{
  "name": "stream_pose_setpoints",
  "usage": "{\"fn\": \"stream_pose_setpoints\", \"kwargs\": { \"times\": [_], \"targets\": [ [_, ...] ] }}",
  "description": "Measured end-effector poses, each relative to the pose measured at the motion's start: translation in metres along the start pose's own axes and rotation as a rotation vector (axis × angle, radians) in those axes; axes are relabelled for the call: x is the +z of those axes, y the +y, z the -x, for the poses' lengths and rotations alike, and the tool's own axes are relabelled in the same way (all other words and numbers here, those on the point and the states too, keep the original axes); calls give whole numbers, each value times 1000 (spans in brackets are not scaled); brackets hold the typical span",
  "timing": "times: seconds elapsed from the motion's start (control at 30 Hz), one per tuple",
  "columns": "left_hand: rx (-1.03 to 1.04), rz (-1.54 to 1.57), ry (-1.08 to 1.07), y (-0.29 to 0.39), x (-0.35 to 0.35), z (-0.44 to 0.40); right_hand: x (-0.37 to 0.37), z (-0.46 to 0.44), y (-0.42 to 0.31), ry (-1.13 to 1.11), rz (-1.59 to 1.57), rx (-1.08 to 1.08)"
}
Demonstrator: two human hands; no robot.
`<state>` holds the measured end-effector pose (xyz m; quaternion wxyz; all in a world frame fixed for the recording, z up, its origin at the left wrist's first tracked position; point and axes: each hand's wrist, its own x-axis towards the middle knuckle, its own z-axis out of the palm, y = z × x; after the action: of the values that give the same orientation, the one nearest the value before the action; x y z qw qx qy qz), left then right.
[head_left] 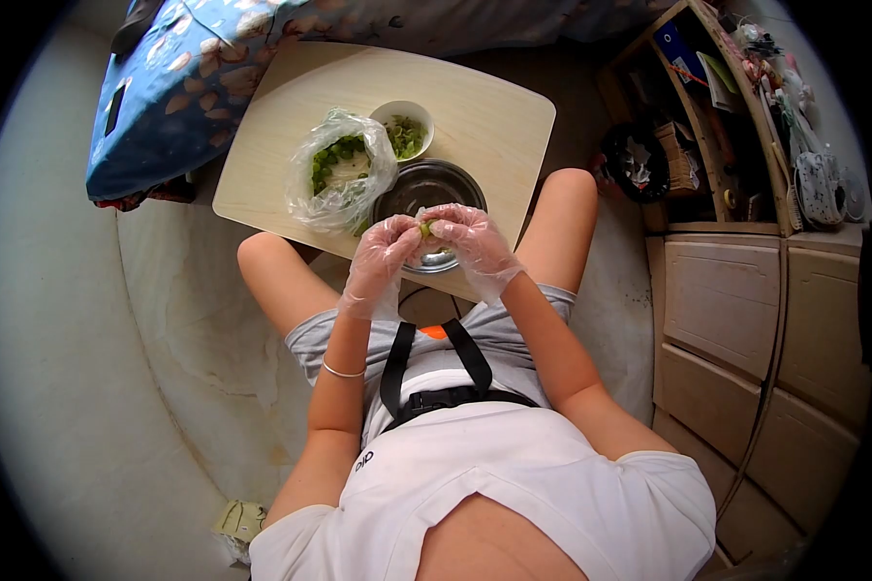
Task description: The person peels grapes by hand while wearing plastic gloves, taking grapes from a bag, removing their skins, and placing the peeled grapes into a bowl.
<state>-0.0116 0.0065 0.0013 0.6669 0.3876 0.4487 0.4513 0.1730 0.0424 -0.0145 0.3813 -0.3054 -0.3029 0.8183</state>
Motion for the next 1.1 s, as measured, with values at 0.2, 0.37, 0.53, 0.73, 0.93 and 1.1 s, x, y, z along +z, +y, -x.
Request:
{"fn": "stream_pose_setpoints", "kwargs": {
  "times": [0.2, 0.37, 0.53, 0.73, 0.93, 1.1],
  "targets": [
    [17, 44, 3, 4, 0, 0, 8, 3, -1, -59, -303, 32],
    [27, 62, 43, 10, -3, 1, 9, 3, -2, 4, -441, -20],
    [54, -167, 233, 27, -12, -19, 5, 6, -15, 25, -447, 16],
    [526, -1005, 283, 65, -36, -96, -3, 11, -14, -36, -457, 0],
    [708, -1137, 240, 59, -56, -154, -8, 17, -13, 17, -442, -4],
    [700, -1220, 187, 55, -57, -151, -6, 18, -15, 39, -427, -4]
  ]
}}
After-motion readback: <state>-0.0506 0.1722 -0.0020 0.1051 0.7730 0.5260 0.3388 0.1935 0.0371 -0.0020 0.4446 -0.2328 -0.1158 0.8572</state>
